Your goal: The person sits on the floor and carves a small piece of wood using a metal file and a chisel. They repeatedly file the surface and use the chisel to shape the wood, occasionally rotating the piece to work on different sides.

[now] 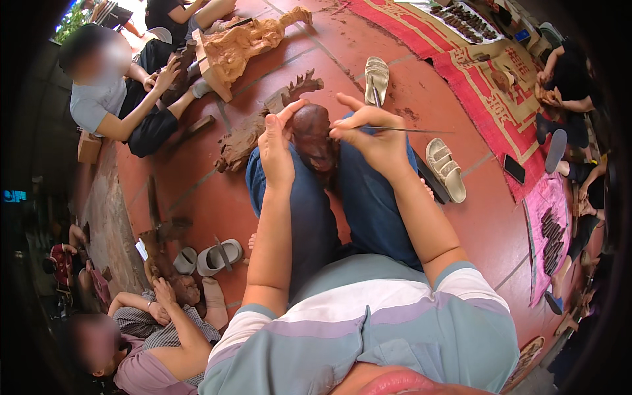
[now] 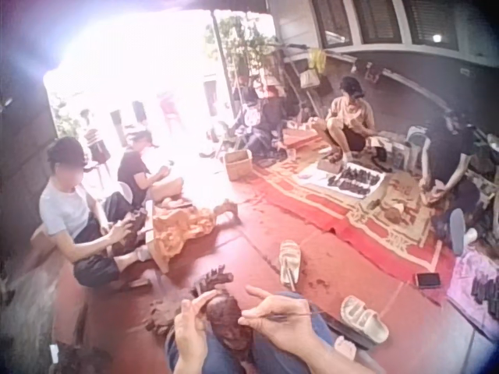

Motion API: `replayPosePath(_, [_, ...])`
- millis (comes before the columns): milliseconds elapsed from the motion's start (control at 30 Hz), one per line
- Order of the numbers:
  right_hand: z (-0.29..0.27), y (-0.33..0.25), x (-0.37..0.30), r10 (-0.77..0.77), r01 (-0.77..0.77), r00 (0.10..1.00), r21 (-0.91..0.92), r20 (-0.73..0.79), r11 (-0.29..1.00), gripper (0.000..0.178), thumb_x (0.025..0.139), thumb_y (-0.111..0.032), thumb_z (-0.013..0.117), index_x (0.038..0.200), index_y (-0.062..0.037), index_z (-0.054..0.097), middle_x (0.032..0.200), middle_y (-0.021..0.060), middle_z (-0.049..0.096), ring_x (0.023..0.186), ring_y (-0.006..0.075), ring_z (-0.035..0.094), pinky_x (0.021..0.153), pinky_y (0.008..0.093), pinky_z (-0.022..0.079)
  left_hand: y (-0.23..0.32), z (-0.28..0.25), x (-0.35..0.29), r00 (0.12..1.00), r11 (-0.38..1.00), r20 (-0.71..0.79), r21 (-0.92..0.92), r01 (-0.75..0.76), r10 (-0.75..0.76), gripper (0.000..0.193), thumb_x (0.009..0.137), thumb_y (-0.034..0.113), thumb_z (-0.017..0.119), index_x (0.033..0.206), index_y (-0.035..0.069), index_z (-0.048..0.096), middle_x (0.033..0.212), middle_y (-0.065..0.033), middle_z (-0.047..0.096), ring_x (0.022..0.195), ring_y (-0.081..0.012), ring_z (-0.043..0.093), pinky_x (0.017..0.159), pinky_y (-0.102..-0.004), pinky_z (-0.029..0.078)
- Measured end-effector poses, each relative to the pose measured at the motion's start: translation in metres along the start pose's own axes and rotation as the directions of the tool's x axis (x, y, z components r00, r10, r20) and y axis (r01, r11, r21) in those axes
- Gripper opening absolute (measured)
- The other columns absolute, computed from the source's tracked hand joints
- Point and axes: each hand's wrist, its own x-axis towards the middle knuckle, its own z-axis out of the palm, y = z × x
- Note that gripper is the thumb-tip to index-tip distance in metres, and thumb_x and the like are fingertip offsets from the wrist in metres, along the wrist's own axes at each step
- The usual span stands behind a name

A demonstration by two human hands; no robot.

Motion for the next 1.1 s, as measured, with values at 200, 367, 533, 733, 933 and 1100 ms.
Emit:
replayPosePath(200, [0.01, -0.006, -0.006, -0.099, 0.153, 0.966, -0.219, 0.239, 0.964, 0.011, 0.073, 0.003, 0.076, 0.081, -0.0022, 0.071, 0.078, 0.004, 0.07, 0.104, 0.0243, 0.065, 0.097, 0.04, 0.048, -0.002, -0.005, 0.002, 1.0, 1.0, 0.023, -0.008, -0.018, 0.018, 0.066, 0.103, 0.045, 0.023, 0.12, -0.01, 0.056, 0.118, -0.0153, 0.06, 0.104, -0.0187, 0.059, 0.094, -0.0301, 0.045])
replayPosePath(367, [0.006, -0.006, -0.005, -0.059, 0.059, 0.998, -0.123, 0.005, 0.991, 0.011, 0.072, 0.002, 0.077, 0.08, -0.0023, 0.071, 0.076, 0.0044, 0.069, 0.098, 0.0219, 0.067, 0.099, 0.0412, 0.047, 0.003, -0.001, 0.0, 1.0, 1.0, 0.014, -0.013, -0.027, 0.027, 0.065, 0.104, 0.044, 0.024, 0.119, -0.01, 0.056, 0.118, -0.0155, 0.06, 0.105, -0.019, 0.059, 0.094, -0.03, 0.045])
replayPosePath(533, [0.013, -0.009, -0.004, -0.064, 0.096, 0.987, -0.219, 0.149, 0.971, 0.009, 0.073, 0.004, 0.076, 0.077, -0.0014, 0.07, 0.076, 0.0064, 0.069, 0.097, 0.0235, 0.066, 0.099, 0.0425, 0.046, 0.0, -0.005, 0.0, 0.999, 0.999, 0.036, -0.048, -0.021, 0.023, 0.063, 0.104, 0.042, 0.024, 0.12, -0.01, 0.055, 0.117, -0.0155, 0.061, 0.106, -0.0195, 0.059, 0.095, -0.0296, 0.045])
replayPosePath(733, [-0.004, -0.018, 0.0, 0.038, -0.044, 0.997, -0.099, -0.063, 0.994, 0.009, 0.073, 0.004, 0.076, 0.076, -0.0022, 0.07, 0.079, 0.0067, 0.07, 0.105, 0.0272, 0.064, 0.098, 0.0394, 0.046, -0.001, -0.002, 0.0, 0.999, 0.999, 0.012, -0.029, -0.043, 0.043, 0.061, 0.105, 0.039, 0.023, 0.119, -0.009, 0.058, 0.115, -0.0147, 0.062, 0.106, -0.0186, 0.058, 0.097, -0.03, 0.043])
replayPosePath(933, [-0.006, -0.005, 0.013, 0.114, -0.113, 0.993, -0.015, 0.036, 0.993, 0.012, 0.071, 0.005, 0.077, 0.078, -0.0017, 0.071, 0.085, 0.006, 0.071, 0.106, 0.022, 0.063, 0.09, 0.0357, 0.051, -0.003, -0.004, -0.002, 0.999, 0.998, -0.024, 0.06, -0.03, 0.032, 0.064, 0.104, 0.042, 0.021, 0.119, -0.007, 0.059, 0.117, -0.0138, 0.061, 0.108, -0.0195, 0.057, 0.098, -0.0308, 0.041])
replayPosePath(1100, [-0.001, -0.017, 0.009, 0.049, -0.008, 0.952, -0.138, 0.301, 0.99, 0.008, 0.075, 0.003, 0.074, 0.081, -0.0005, 0.07, 0.084, 0.0055, 0.072, 0.106, 0.0194, 0.063, 0.095, 0.0419, 0.049, -0.006, -0.005, -0.002, 1.0, 1.0, 0.031, -0.001, 0.0, 0.0, 0.068, 0.103, 0.046, 0.025, 0.123, -0.013, 0.052, 0.12, -0.0185, 0.058, 0.113, -0.0224, 0.054, 0.102, -0.033, 0.038])
